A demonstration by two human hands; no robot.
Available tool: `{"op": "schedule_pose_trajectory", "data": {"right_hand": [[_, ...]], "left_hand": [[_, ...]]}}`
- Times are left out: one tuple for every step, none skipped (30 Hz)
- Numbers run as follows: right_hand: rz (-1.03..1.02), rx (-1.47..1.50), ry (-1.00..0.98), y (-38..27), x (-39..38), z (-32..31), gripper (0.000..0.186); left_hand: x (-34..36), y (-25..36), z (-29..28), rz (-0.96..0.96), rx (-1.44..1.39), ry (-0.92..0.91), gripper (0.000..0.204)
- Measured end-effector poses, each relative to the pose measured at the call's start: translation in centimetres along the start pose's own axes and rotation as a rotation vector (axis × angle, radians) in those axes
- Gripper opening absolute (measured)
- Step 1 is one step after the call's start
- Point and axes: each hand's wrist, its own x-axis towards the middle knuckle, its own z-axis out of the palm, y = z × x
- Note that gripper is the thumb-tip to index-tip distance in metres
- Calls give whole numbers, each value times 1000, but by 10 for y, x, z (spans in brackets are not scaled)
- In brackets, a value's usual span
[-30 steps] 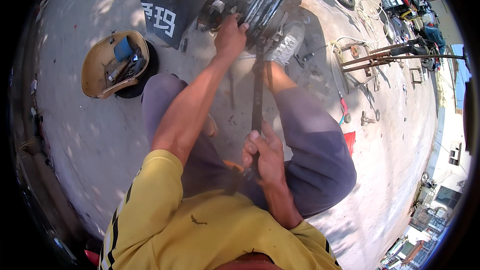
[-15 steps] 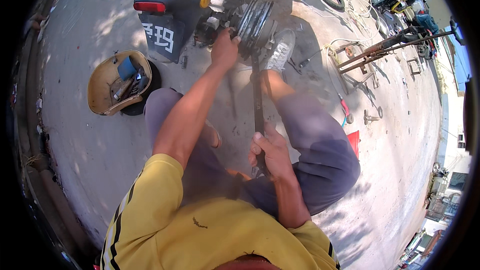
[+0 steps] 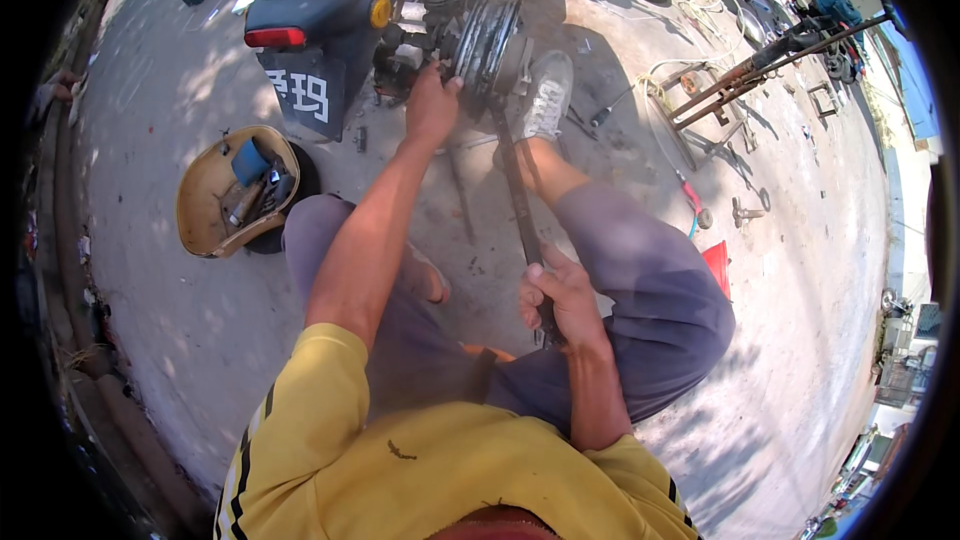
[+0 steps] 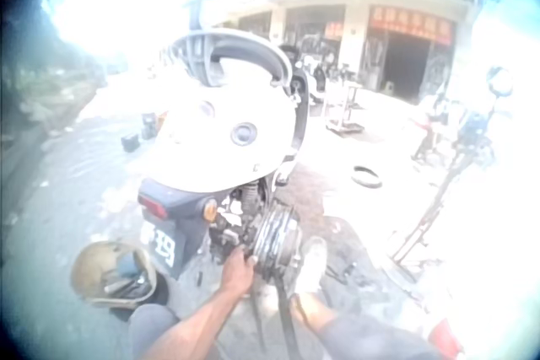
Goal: The person sits on the ground and uses a tire iron to pry the tire off the rim of a white scooter. After removing the tire, they walk to a nearby pile of tires and place it there. They then return to the scooter and use a wrench to loosen the axle nut on the rear wheel hub.
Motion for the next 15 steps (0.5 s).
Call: {"op": "schedule_pose_trajectory", "data": {"right_hand": [[13, 10, -48, 4, 9, 1, 70], [25, -6, -89, 8, 18, 4, 70], [11, -14, -41, 4, 9, 3, 71], [-2, -23, 9, 0, -1, 3, 71], [-14, -20, 62, -2, -10, 0, 72], [-4, -17, 23, -3, -3, 2, 72], [15, -34, -18, -2, 5, 1, 72], [34, -50, -60, -3, 14, 0, 72], [39, -65, -54, -7, 13, -2, 72], [45, -64, -48, -10, 12, -2, 72], [52, -63, -47, -13, 12, -1, 71], [59, -64, -49, -15, 12, -1, 70], [64, -66, -66, -16, 12, 2, 69], [69, -69, -85, -16, 13, 8, 67], [35, -77, 55, -25, -14, 9, 66]], "left_hand": [[2, -9, -16, -5, 46, 44, 50], [3, -17, -31, -10, 91, 85, 51], [2, -11, -14, -2, 55, 45, 52], [2, -4, 3, 6, 18, 4, 52], [-1, 3, 21, 13, -21, -41, 53], [1, -3, 7, 4, 9, -1, 53], [2, -9, -5, -6, 39, 37, 53], [2, -15, -19, -18, 69, 75, 53], [2, -14, -17, -15, 56, 65, 53], [1, -14, -16, -13, 45, 58, 53], [1, -14, -17, -12, 38, 56, 53], [2, -16, -17, -4, 51, 73, 53], [2, -19, -19, 4, 66, 93, 53], [3, -21, -23, 11, 83, 115, 53], [-5, 10, 29, 25, -9, 2, 54]]}}
